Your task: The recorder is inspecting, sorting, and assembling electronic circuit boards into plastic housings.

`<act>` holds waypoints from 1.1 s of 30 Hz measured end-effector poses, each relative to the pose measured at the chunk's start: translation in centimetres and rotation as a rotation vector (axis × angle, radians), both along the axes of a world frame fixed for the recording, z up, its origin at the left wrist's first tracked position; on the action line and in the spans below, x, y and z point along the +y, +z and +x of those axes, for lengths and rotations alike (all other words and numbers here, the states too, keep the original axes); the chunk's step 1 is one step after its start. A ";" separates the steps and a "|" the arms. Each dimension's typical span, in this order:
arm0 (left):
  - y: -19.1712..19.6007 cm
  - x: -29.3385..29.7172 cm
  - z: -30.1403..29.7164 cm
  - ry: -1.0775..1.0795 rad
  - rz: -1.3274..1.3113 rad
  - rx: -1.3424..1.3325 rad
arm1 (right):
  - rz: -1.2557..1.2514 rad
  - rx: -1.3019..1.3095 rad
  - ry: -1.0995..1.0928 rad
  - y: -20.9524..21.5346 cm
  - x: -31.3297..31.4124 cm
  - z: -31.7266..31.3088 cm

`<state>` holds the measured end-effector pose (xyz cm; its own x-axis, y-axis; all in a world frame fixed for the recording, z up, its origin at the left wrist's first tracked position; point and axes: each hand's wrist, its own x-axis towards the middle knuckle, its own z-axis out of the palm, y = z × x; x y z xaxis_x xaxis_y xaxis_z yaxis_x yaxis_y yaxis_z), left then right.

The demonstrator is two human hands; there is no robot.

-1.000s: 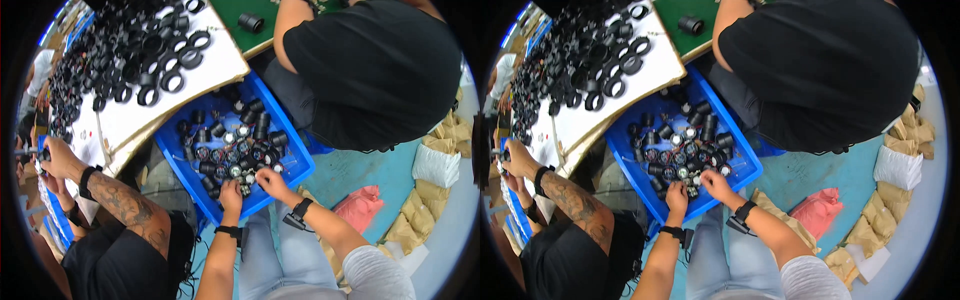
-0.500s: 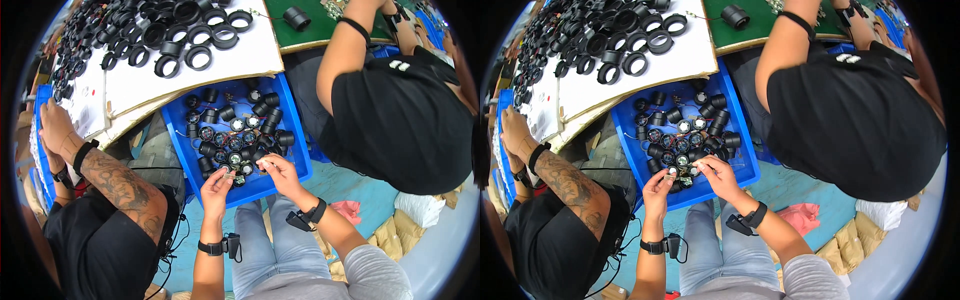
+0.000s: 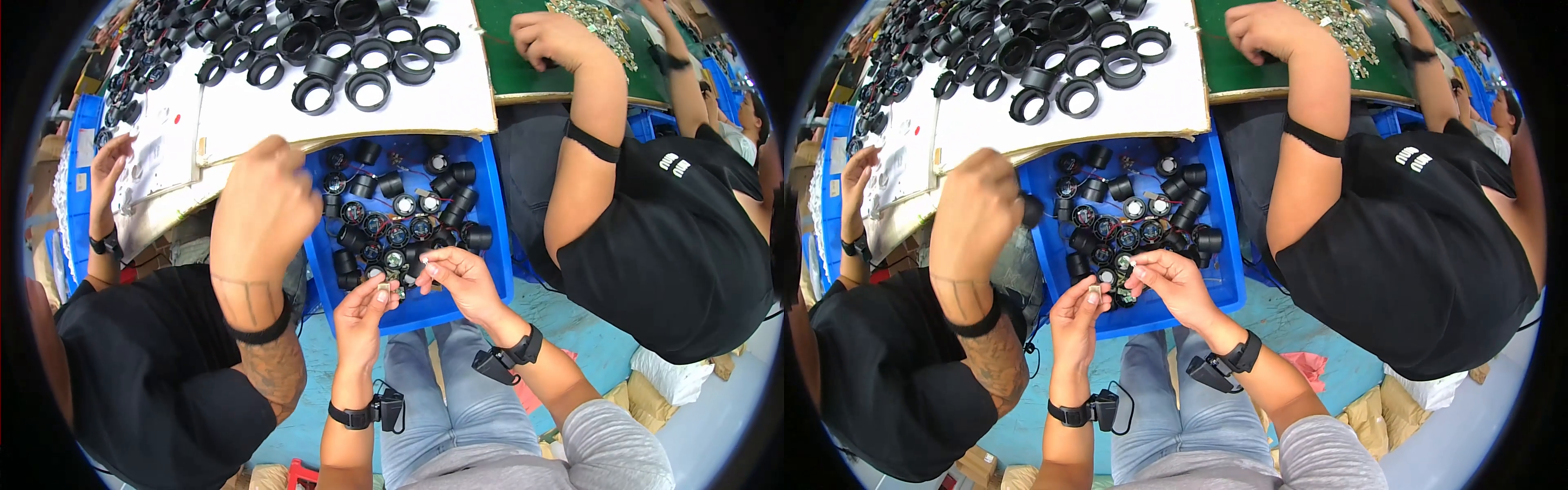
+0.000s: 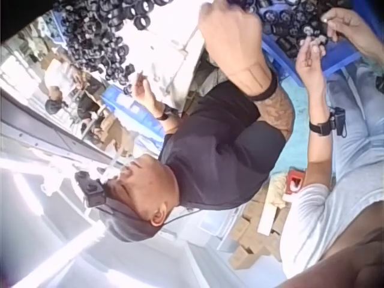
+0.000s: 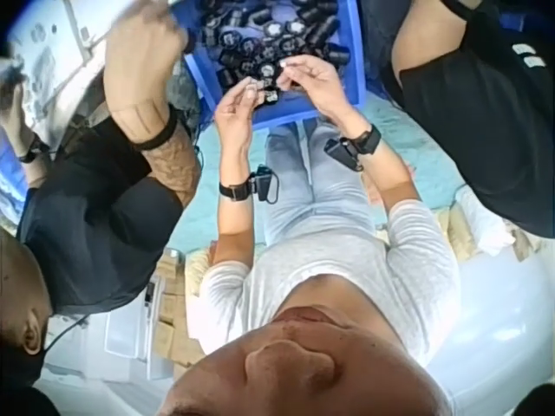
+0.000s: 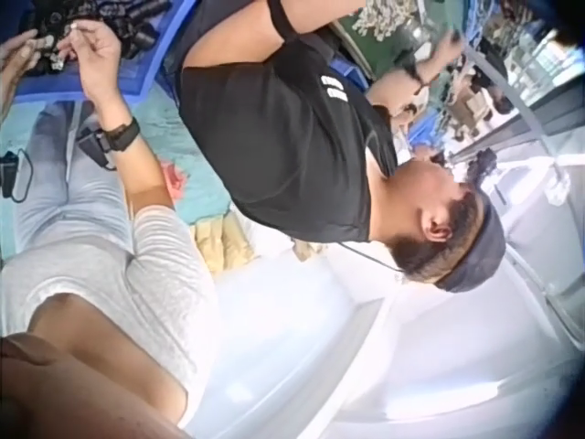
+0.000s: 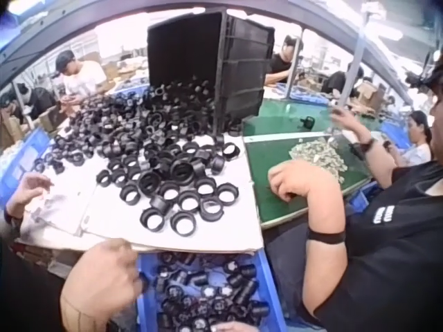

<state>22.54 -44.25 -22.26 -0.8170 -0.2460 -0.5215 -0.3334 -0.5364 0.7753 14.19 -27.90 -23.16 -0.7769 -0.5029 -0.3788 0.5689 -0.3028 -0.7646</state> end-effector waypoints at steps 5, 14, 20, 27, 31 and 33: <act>0.9 1.2 -0.8 0.040 0.038 0.032 | 0.141 0.133 0.075 -0.1 -0.4 0.0; 0.2 1.7 -1.3 0.004 -0.012 -0.022 | 0.612 0.687 0.109 1.7 -0.3 0.2; 0.1 1.9 -1.5 -0.022 -0.127 0.020 | 0.720 0.973 0.136 1.7 0.1 -0.7; 0.0 2.3 -2.2 -0.025 -0.080 0.002 | 0.640 1.069 0.219 0.5 0.7 -1.3; -0.3 2.2 -2.1 -0.071 -0.073 0.041 | 0.652 1.019 0.278 0.5 1.0 -1.4; -0.4 1.9 -2.0 -0.126 -0.139 0.041 | 0.639 0.995 0.285 0.5 1.3 -1.3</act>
